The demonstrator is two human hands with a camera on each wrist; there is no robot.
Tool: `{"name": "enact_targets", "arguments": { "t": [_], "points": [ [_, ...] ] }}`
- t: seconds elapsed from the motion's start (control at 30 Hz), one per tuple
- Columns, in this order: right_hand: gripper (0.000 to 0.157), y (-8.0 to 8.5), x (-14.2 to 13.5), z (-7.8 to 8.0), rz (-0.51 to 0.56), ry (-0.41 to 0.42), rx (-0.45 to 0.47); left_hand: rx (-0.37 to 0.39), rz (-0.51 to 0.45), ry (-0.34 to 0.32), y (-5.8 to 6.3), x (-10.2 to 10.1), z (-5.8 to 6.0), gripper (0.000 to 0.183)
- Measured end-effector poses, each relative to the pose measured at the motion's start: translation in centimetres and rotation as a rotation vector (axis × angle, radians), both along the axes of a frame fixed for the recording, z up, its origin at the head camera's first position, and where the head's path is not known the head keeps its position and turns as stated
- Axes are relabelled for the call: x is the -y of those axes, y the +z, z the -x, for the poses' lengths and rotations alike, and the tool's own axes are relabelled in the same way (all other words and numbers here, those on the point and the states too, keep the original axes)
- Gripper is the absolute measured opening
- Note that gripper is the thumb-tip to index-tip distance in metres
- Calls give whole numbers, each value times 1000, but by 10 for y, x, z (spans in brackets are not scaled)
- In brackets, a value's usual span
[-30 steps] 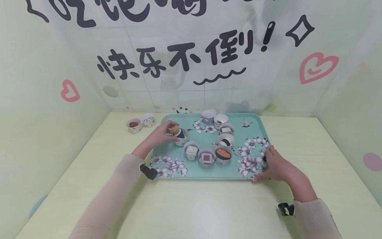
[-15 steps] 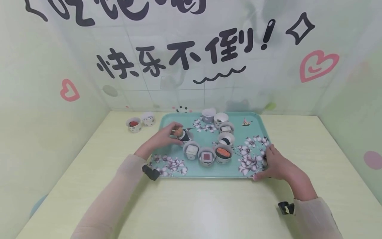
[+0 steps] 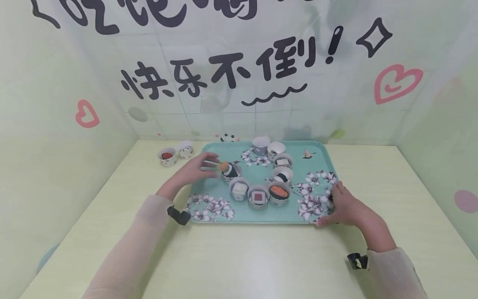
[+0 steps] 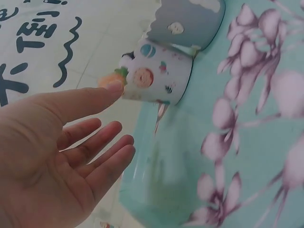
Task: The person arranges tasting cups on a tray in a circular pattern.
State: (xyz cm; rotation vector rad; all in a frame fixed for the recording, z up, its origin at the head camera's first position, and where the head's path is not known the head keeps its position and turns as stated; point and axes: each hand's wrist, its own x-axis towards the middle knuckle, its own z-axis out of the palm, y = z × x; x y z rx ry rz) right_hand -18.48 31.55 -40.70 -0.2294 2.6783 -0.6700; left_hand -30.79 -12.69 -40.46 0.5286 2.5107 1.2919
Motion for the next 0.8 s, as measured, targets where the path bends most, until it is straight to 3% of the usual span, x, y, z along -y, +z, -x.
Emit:
{"name": "enact_targets", "arguments": {
  "t": [0.17, 0.53, 0.8],
  "points": [
    [141, -2, 0, 0, 10, -1, -2, -40, -21, 94, 4, 15, 2, 57],
    [138, -2, 0, 0, -9, 5, -11, -212, -84, 384, 11, 55, 10, 49],
    [136, -1, 0, 0, -17, 9, -23, -246, 10, 514, 16, 89, 19, 55]
  ]
}}
